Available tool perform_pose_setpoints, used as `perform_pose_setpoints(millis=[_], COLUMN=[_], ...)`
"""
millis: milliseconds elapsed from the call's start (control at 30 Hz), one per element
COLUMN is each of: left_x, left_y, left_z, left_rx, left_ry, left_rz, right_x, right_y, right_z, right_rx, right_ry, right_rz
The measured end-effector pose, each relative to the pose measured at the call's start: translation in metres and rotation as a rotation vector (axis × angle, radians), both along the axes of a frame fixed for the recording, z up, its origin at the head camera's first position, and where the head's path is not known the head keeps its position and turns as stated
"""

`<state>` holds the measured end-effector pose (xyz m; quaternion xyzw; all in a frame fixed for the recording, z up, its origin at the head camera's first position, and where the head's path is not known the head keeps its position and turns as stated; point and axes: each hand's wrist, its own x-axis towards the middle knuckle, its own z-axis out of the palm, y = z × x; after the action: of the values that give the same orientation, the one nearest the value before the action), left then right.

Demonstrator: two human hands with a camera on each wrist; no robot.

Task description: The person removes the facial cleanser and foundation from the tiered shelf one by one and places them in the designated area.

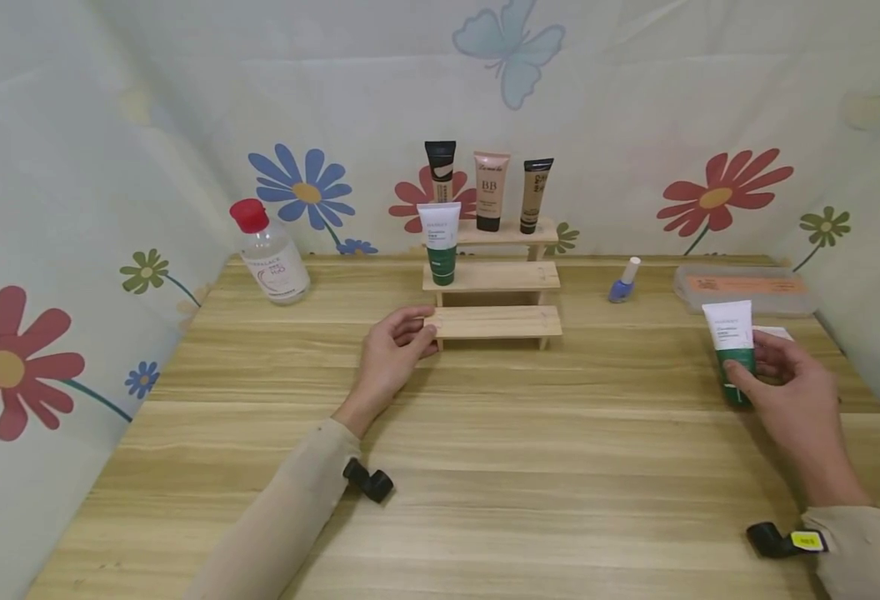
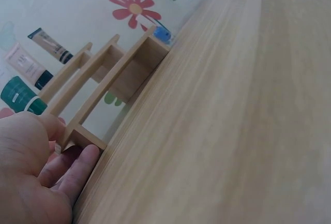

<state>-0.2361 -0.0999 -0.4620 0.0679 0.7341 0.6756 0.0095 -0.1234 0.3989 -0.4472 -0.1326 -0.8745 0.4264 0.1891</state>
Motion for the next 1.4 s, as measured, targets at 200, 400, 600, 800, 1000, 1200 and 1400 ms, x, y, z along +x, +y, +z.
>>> perform_pose_setpoints(millis=[200, 400, 600, 800, 1000, 1200, 1400], left_x=[-0.001, -0.003, -0.003, -0.004, -0.003, -0.003, -0.002], left_y=[0.0, 0.001, 0.002, 0.003, 0.002, 0.001, 0.001], left_z=[0.0, -0.001, -0.003, -0.003, -0.003, -0.003, -0.001], left_rx=[0.007, 0.003, -0.005, -0.009, -0.002, -0.003, 0.003], left_ry=[0.004, 0.012, 0.01, 0.007, 0.0, 0.0, 0.004], left_rz=[0.004, 0.003, 0.001, -0.005, -0.003, 0.0, 0.001], right_x=[-0.001, -0.002, -0.002, -0.002, -0.001, 0.0, 0.0], right_y=[0.002, 0.002, 0.001, 0.001, 0.0, -0.002, -0.002], right_z=[-0.003, -0.006, -0.007, -0.01, -0.008, -0.005, 0.002], right_rx=[0.039, 0.074, 0.113, 0.123, 0.119, 0.107, 0.068], right_ry=[0.012, -0.047, -0.067, -0.067, -0.086, -0.09, -0.109], right_rz=[0.018, 0.017, 0.006, -0.016, -0.048, -0.059, -0.073])
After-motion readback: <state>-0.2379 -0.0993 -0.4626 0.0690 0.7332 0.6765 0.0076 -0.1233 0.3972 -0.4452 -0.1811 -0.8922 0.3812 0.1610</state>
